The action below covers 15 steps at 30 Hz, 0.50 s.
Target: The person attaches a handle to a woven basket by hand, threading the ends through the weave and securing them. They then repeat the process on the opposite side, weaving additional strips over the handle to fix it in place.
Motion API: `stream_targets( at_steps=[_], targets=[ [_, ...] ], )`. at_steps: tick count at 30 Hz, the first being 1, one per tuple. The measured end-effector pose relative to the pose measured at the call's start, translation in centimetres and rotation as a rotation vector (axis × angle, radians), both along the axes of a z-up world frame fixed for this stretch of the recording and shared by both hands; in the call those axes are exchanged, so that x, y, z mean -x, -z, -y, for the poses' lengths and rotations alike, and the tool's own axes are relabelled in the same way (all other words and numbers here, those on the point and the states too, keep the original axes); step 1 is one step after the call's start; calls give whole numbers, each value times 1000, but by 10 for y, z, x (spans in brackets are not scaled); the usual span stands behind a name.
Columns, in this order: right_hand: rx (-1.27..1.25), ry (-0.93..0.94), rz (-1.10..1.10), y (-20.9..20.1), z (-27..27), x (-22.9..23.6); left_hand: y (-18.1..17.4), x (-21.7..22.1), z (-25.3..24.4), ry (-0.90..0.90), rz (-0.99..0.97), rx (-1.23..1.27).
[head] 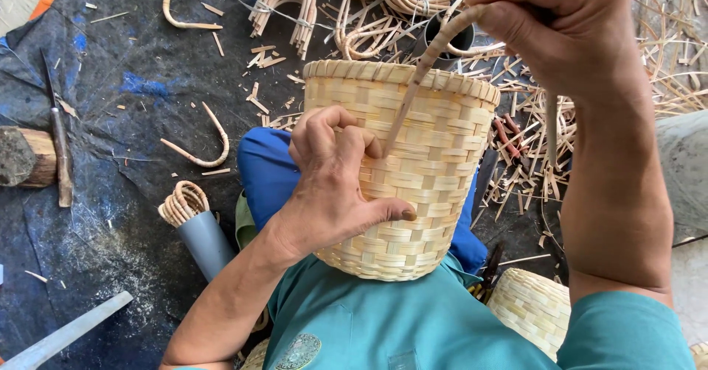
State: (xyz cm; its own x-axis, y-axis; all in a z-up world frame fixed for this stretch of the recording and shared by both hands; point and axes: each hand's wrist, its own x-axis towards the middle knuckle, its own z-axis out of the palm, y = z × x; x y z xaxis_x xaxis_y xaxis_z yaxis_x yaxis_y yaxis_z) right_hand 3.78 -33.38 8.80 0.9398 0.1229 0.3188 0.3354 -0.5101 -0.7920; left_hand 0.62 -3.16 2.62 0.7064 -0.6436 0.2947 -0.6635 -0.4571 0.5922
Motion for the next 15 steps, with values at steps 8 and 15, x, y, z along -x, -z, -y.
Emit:
stream_targets(
  at_steps=[8,15],
  targets=[
    [168,-40,76,-19,-7,-1,-3,3,2,-8,-34,40],
    [204,-102,193,-1,9,13,-2,5,1,-10,-53,66]
  ],
)
